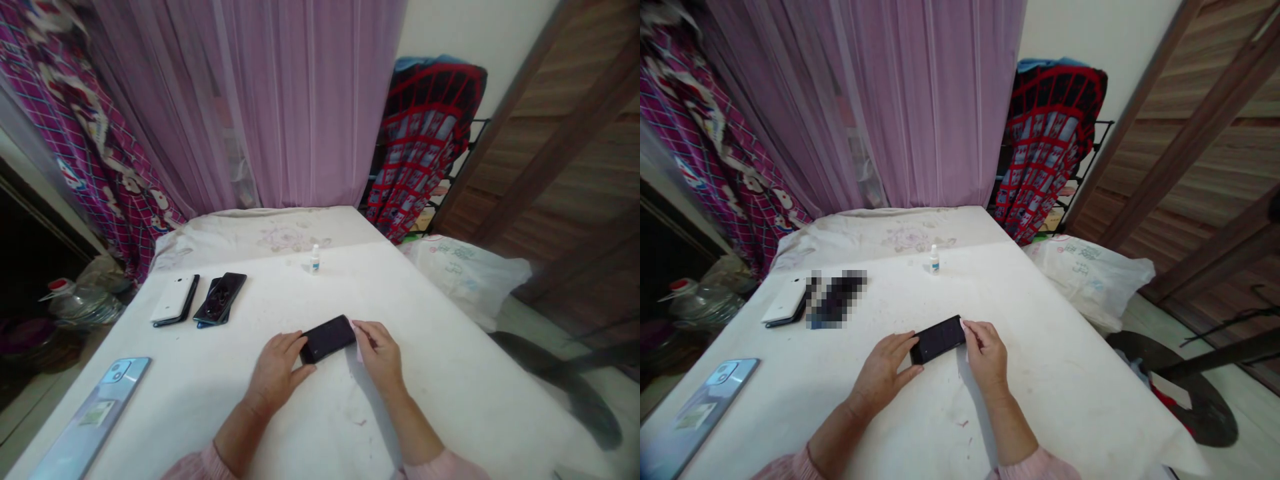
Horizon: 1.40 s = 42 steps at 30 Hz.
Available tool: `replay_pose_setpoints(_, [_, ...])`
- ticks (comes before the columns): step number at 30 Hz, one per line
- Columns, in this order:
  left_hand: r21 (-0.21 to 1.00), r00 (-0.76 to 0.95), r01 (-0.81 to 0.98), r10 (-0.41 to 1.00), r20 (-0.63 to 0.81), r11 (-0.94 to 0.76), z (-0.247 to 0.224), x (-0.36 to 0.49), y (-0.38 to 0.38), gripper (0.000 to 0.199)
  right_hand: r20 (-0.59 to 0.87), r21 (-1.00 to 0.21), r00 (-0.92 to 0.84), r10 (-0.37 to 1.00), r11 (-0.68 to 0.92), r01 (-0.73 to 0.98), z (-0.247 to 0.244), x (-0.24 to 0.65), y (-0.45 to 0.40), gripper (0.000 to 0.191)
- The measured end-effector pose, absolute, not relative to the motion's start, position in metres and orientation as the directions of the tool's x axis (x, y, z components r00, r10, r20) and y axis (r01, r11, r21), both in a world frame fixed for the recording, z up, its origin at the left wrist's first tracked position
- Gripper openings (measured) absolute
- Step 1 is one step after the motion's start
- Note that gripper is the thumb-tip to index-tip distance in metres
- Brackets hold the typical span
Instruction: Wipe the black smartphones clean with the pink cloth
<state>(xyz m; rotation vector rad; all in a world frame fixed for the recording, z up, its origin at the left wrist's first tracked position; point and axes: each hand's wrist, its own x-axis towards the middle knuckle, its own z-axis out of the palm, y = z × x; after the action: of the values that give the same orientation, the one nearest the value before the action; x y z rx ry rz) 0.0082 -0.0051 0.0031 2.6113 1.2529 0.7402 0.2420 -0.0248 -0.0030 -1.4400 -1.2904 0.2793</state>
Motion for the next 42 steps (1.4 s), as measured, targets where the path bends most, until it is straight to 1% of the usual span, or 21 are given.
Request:
replay_pose_setpoints(4, [0.313,0.493,0.725,0.779,0.387,-0.614,0.007,0.012,-0.002,0.026,0.502,-0.792,0.381,0.777,0.236,0.563,0.0,0.243,-0.025,0.026])
replay_pose_setpoints(10, [0.262,0.496,0.771,0.805,0.326,-0.581,0.008,0.014,0.007,0.02,0.604,-0.648,0.305,0.737,0.23,0.726,0.004,0.24,-0.009,0.027])
replay_pose_setpoints(13, [0.249,0.488,0.79,0.82,0.3,-0.561,0.006,0.014,0.01,0.018,0.633,-0.559,0.2,0.748,0.262,0.787,0.013,0.225,-0.005,0.028])
replay_pose_setpoints(18, [0.276,0.491,0.779,0.822,0.289,-0.563,0.008,0.014,0.009,0.016,0.623,-0.428,-0.066,0.779,0.41,0.806,0.031,0.18,-0.016,0.03])
replay_pose_setpoints(21, [0.262,0.495,0.791,0.83,0.259,-0.553,0.011,0.015,0.008,0.017,0.612,-0.382,-0.159,0.775,0.466,0.798,0.037,0.166,-0.023,0.029])
replay_pose_setpoints(23, [0.266,0.497,0.785,0.825,0.271,-0.56,0.012,0.015,0.008,0.018,0.605,-0.376,-0.18,0.775,0.477,0.794,0.038,0.171,-0.021,0.029])
replay_pose_setpoints(26, [0.295,0.479,0.77,0.818,0.319,-0.566,0.011,0.015,0.009,0.018,0.607,-0.42,-0.127,0.784,0.452,0.787,0.034,0.195,-0.007,0.03])
replay_pose_setpoints(29, [0.341,0.451,0.748,0.814,0.366,-0.569,0.009,0.014,0.009,0.02,0.602,-0.512,0.043,0.797,0.343,0.787,0.028,0.223,0.013,0.027])
replay_pose_setpoints(33, [0.401,0.413,0.719,0.813,0.411,-0.568,0.009,0.013,0.009,0.028,0.553,-0.655,0.237,0.799,0.242,0.716,0.012,0.245,0.031,0.025])
replay_pose_setpoints(36, [0.428,0.379,0.713,0.819,0.432,-0.556,0.009,0.012,0.009,0.033,0.465,-0.785,0.362,0.808,0.187,0.591,-0.002,0.25,0.035,0.025])
replay_pose_setpoints(38, [0.448,0.363,0.691,0.808,0.464,-0.567,0.009,0.011,0.009,0.029,0.391,-0.865,0.432,0.813,0.163,0.475,-0.007,0.252,0.035,0.025])
replay_pose_setpoints(42, [0.459,0.372,0.635,0.766,0.524,-0.622,0.01,0.008,0.008,0.025,0.232,-0.958,0.515,0.825,0.103,0.267,-0.005,0.252,0.033,0.026])
